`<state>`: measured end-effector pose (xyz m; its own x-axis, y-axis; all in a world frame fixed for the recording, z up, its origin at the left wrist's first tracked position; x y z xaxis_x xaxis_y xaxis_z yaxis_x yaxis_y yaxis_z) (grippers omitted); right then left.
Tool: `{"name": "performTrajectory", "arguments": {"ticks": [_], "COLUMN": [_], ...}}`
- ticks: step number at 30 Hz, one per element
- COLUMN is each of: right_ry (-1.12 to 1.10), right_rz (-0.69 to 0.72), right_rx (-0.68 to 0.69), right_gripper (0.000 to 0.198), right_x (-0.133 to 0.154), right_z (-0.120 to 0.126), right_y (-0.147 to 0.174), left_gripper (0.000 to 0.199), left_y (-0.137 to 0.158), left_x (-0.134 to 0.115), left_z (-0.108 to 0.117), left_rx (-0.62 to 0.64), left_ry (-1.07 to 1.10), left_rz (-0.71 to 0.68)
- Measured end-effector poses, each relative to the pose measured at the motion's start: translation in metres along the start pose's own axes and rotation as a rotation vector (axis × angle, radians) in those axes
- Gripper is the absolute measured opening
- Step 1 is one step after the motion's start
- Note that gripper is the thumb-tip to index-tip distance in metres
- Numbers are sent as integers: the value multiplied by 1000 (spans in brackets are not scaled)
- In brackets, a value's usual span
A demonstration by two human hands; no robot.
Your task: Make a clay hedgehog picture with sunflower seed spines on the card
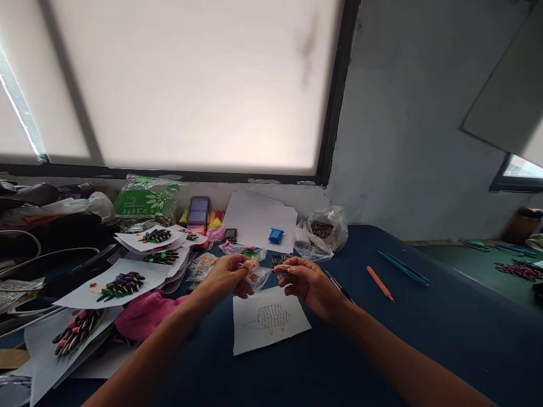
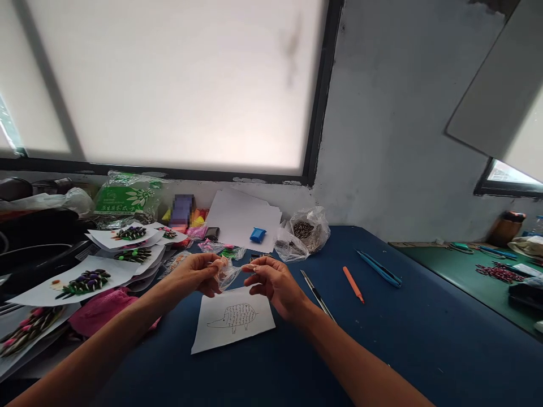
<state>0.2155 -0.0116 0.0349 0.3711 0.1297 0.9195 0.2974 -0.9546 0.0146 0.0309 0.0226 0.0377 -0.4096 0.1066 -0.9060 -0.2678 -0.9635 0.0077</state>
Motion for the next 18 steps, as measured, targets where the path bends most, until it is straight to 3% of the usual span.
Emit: {"name": "performTrajectory", "arguments": {"ticks": [7,10,13,15,16,18], "right_ry": [131,252,315,336,347,374], "right_rz": [-28,4,24,38,46,73], "right_rx": [35,10,-23,-28,-21,-9], "right_gripper": [25,26,30,30,30,31], "right_x": [-6,-8,-8,-7,-6,-6], "right_z": [-6,-6,-6,-7,-8,-11], "right_y": [2,2,3,4,5,6], "left_gripper": [15,25,34,26,22,25], "left_y": [-2,2,6,9,10,11], "left_x": [9,4,-12,-22,-23,-24], "left_z": [28,27,17,8,3,-11], "left_rx": [-287,-330,-352,-302,-236,-6], "left_ry": [-421,-524,-561,-441,-307,-57], "left_rz": [-79,-117,-266,-353,-328,-249]}}
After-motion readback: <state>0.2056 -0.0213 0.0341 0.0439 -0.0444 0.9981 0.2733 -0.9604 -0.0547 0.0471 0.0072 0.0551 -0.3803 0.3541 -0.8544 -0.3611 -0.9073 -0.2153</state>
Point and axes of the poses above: each hand's wrist, its own y-axis away from the middle knuckle, its own z-axis out of the back of the hand, x = y × z, the point moved 4 cm from there along -y, towards the middle knuckle, and after that the axes turned 2 degrees about -y, right-handed, at the moved point
